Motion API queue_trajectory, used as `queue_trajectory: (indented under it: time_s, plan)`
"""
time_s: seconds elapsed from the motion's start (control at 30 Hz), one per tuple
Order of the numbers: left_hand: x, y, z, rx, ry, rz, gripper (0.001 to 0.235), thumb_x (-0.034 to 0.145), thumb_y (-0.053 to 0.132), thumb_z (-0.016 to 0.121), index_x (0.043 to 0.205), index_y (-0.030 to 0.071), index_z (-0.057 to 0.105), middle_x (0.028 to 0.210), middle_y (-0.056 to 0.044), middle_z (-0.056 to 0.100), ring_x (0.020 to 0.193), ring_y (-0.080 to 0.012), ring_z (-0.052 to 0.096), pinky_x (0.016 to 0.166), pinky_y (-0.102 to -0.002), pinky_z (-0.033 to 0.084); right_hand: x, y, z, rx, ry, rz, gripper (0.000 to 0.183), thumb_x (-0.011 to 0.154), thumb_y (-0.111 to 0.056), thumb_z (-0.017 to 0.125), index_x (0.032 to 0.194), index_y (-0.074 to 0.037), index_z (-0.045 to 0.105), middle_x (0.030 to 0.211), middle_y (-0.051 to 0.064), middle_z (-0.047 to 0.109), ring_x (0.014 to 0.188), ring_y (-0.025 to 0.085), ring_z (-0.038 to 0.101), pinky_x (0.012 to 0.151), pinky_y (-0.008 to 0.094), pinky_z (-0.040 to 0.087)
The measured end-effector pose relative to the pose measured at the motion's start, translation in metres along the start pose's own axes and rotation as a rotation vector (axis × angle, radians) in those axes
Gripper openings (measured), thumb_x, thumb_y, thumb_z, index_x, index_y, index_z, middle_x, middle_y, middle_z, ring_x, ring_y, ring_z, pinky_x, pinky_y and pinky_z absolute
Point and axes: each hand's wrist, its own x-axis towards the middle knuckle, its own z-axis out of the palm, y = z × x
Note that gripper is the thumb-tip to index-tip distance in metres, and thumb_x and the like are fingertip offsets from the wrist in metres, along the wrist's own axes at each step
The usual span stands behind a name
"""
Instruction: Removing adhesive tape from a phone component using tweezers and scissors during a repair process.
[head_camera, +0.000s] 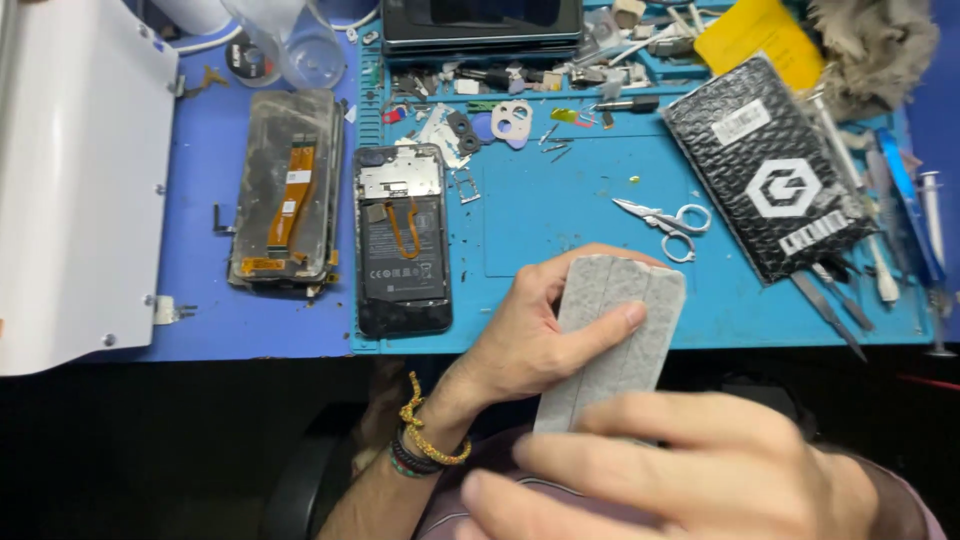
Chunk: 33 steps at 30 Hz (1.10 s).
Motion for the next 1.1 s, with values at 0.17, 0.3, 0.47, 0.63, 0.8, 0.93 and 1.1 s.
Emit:
queue_trajectory:
  time_s: [0.17, 0.3, 0.47, 0.63, 0.8, 0.93, 1.1]
  plan:
    - [0.001, -0.015, -0.008, 0.024, -0.002, 0.064, 0.043, 0.094, 0.027, 0.07, 0.133, 0.008, 0.065, 0.126, -0.002, 0.072, 0.116, -0.0102, 0.063, 0.101, -0.03, 0.053, 0.032, 0.032, -0.022, 0.21, 0.145, 0.074, 0.037, 0.105, -0.016, 0.035, 0.104, 0.001, 0.067, 0.094, 0.013, 0.064, 0.08, 0.03, 0.065, 0.073, 0.041, 0.054]
    - [-0.002, -0.002, -0.004, 0.119, 0.05, 0.026, 0.033, 0.092, 0.021, 0.07, 0.125, 0.017, 0.07, 0.105, 0.005, 0.074, 0.087, -0.0056, 0.061, 0.079, -0.026, 0.053, 0.004, 0.104, -0.004, 0.061, 0.108, 0.379, 0.013, 0.099, -0.002, 0.067, 0.112, -0.005, 0.071, 0.102, 0.005, 0.077, 0.08, 0.018, 0.072, 0.076, 0.031, 0.057]
    - [-0.002, 0.01, -0.005, 0.1, 0.011, 0.028, 0.027, 0.096, 0.021, 0.066, 0.121, 0.013, 0.071, 0.103, 0.004, 0.073, 0.078, -0.0065, 0.061, 0.07, -0.023, 0.049, -0.024, 0.134, -0.02, -0.422, -0.169, 0.939, 0.052, 0.102, -0.039, 0.069, 0.143, -0.007, 0.066, 0.135, 0.014, 0.073, 0.114, 0.031, 0.07, 0.093, 0.056, 0.056]
    - [-0.001, 0.007, -0.006, 0.135, -0.018, 0.038, 0.027, 0.097, 0.022, 0.066, 0.122, 0.014, 0.071, 0.101, 0.006, 0.074, 0.076, -0.0053, 0.06, 0.07, -0.022, 0.049, -0.07, 0.137, -0.003, -0.605, -0.051, 1.063, 0.079, 0.097, -0.053, 0.077, 0.153, 0.0, 0.059, 0.141, 0.024, 0.068, 0.121, 0.044, 0.063, 0.085, 0.062, 0.053]
    - [0.001, 0.008, -0.006, 0.169, -0.05, 0.055, 0.027, 0.097, 0.023, 0.065, 0.122, 0.015, 0.071, 0.101, 0.007, 0.073, 0.076, -0.006, 0.058, 0.072, -0.022, 0.048, -0.078, 0.132, 0.019, -0.491, -0.014, 1.112, 0.108, 0.082, -0.062, 0.079, 0.16, 0.005, 0.046, 0.146, 0.027, 0.06, 0.119, 0.053, 0.056, 0.089, 0.065, 0.045]
    - [0.0, 0.007, -0.006, 0.152, -0.028, 0.056, 0.026, 0.097, 0.021, 0.065, 0.122, 0.014, 0.071, 0.105, 0.006, 0.075, 0.077, -0.0059, 0.06, 0.073, -0.022, 0.05, -0.077, 0.132, 0.026, -0.463, -0.03, 1.075, 0.099, 0.078, -0.052, 0.083, 0.155, 0.0, 0.05, 0.142, 0.025, 0.062, 0.117, 0.049, 0.057, 0.091, 0.058, 0.045]
    - [0.001, 0.01, -0.005, 0.119, -0.054, 0.012, 0.027, 0.097, 0.024, 0.066, 0.121, 0.013, 0.071, 0.107, 0.003, 0.077, 0.086, -0.0068, 0.067, 0.078, -0.023, 0.055, -0.082, 0.135, 0.016, -0.296, 0.055, 1.077, 0.087, 0.077, -0.03, 0.089, 0.147, 0.004, 0.05, 0.139, 0.026, 0.06, 0.118, 0.047, 0.056, 0.098, 0.053, 0.044]
